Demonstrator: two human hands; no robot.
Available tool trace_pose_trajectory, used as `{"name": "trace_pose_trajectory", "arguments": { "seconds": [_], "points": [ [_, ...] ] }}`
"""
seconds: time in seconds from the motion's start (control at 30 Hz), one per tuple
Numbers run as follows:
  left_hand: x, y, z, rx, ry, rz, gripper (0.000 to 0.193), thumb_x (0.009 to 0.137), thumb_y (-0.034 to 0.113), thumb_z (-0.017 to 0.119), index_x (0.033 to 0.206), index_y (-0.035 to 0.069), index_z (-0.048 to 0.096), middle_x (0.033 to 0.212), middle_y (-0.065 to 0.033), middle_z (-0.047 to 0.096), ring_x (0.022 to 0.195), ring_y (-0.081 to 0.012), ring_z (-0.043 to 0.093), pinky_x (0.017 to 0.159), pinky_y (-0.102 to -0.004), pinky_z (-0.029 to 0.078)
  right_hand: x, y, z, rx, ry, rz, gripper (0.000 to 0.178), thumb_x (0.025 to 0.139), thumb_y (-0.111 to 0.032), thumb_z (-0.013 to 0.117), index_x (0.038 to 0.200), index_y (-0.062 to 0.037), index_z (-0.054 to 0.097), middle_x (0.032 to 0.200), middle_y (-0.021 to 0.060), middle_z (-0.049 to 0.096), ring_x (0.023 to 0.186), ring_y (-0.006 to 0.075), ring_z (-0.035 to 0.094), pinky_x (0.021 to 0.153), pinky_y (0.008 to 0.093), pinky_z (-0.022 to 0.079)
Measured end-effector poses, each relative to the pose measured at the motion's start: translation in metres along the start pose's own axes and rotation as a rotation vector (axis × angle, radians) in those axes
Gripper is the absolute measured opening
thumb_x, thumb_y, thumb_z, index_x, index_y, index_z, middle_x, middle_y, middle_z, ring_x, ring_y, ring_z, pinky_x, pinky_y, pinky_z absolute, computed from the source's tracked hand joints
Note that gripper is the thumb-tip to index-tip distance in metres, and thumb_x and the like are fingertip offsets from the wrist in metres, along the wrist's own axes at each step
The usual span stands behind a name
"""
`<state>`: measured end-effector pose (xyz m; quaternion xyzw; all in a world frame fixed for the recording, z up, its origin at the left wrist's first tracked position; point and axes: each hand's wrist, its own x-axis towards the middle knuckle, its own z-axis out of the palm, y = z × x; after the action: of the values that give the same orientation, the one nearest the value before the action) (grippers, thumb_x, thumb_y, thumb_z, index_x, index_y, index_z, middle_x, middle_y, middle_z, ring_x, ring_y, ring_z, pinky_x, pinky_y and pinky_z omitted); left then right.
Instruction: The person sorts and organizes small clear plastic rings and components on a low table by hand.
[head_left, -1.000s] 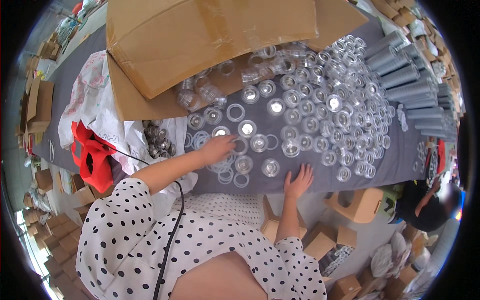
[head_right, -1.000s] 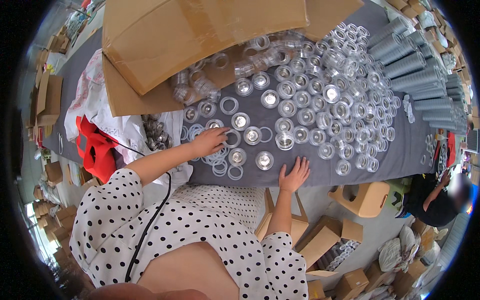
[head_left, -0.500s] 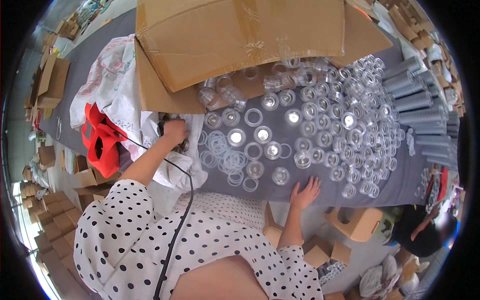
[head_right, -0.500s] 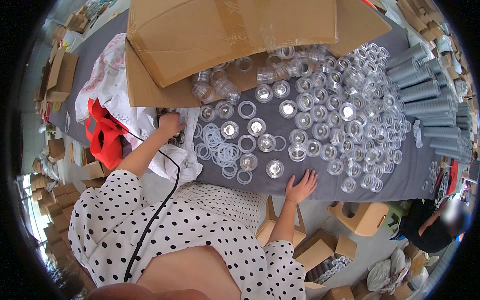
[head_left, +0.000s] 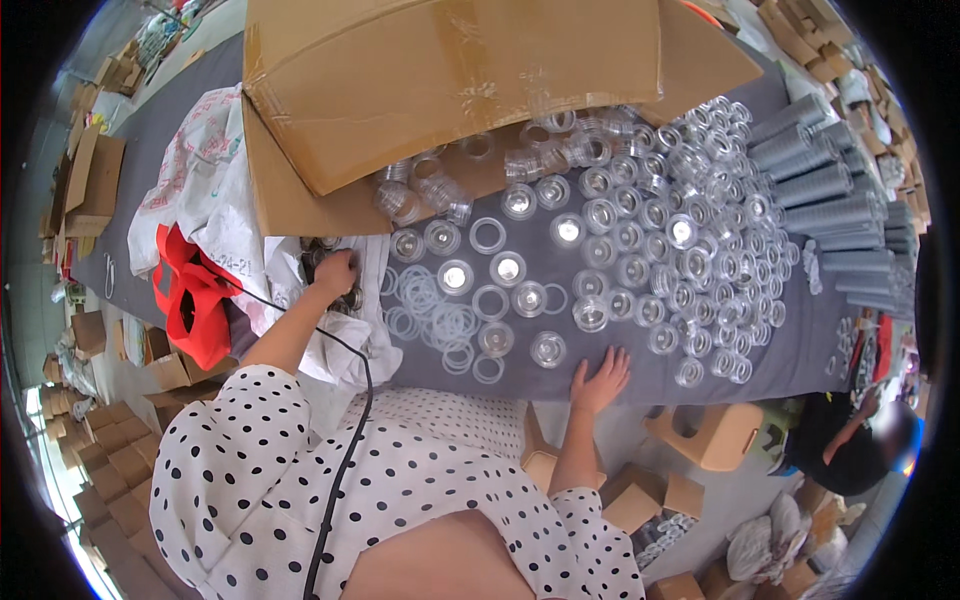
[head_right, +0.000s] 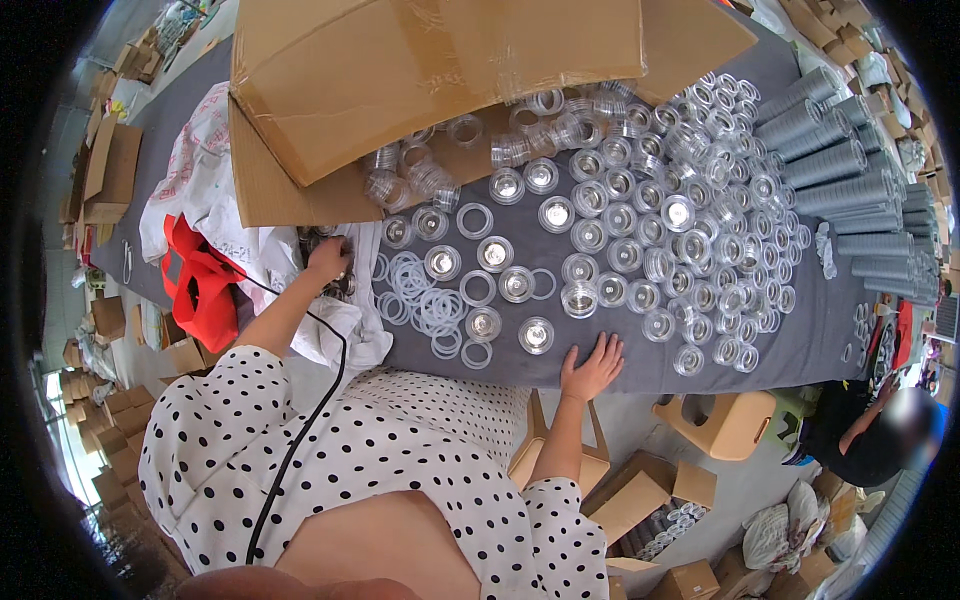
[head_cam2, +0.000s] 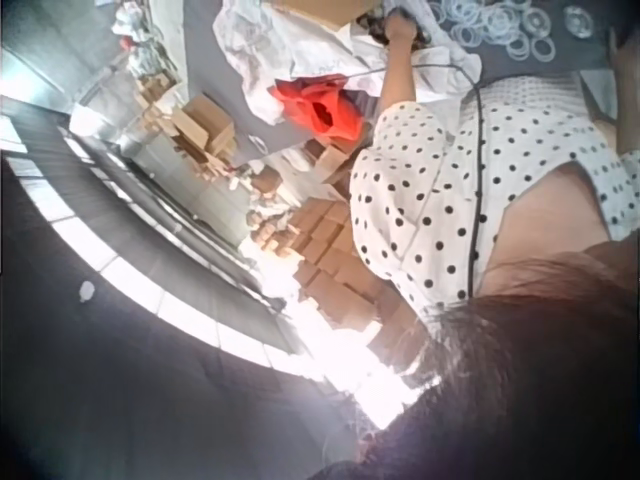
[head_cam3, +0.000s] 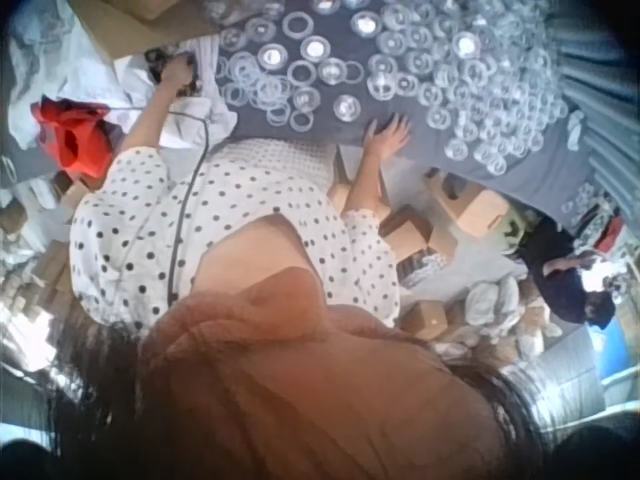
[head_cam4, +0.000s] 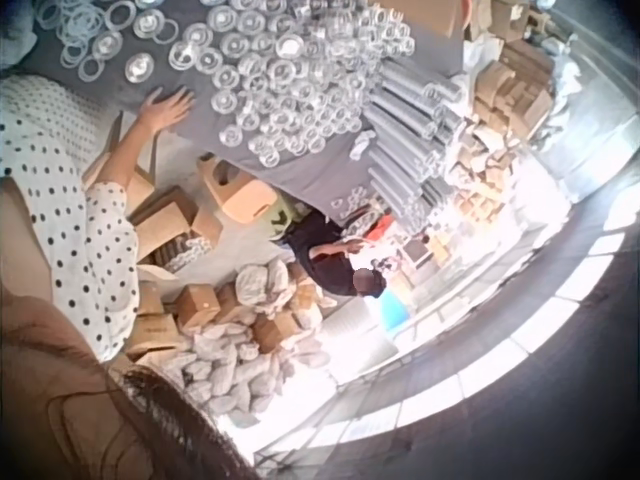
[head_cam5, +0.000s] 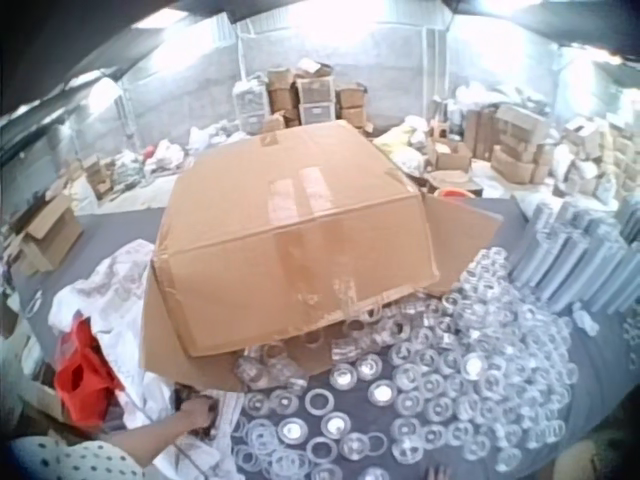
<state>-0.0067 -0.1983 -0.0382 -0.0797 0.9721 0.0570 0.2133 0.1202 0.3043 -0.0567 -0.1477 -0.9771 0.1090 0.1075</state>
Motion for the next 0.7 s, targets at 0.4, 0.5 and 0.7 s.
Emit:
{"name": "trace_pose_trajectory", "arguments": {
  "seconds": [0.4,0.5,0.7],
  "points": [
    [-0.004,0.027,-0.027,0.307,-0.045,-0.065,0.02,0.068,0.023,0.057,0.079,0.007,0.064,0.083,-0.0139,0.062,0.079,-0.0292,0.06,0.067,-0.0399,0.048,0.0,-0.001,-0.001,0.002,-0.008,0.015,0.054,0.072,-0.031,0.056,0.12,-0.0079,0.042,0.128,0.0123,0.038,0.121,0.0305,0.031,0.1,0.0465,0.022],
    [-0.021,0.086,-0.067,0.2,-0.127,0.193,0.02,0.07,0.025,0.057,0.08,0.009,0.064,0.079,-0.0137,0.062,0.076,-0.0297,0.059,0.066,-0.0404,0.047,-0.002,0.004,0.0,0.011,0.009,0.02,0.054,0.072,-0.031,0.056,0.12,-0.0081,0.042,0.128,0.0122,0.038,0.121,0.0303,0.031,0.1,0.0465,0.022],
    [-0.004,0.184,-0.064,-0.311,0.074,0.711,0.017,0.076,0.018,0.055,0.087,0.006,0.06,0.084,-0.0096,0.055,0.078,-0.0291,0.055,0.065,-0.0366,0.044,-0.002,0.003,0.0,-0.001,-0.02,0.019,0.054,0.072,-0.03,0.056,0.119,-0.0084,0.042,0.128,0.0125,0.038,0.121,0.0307,0.031,0.1,0.0464,0.022]
  ]
}}
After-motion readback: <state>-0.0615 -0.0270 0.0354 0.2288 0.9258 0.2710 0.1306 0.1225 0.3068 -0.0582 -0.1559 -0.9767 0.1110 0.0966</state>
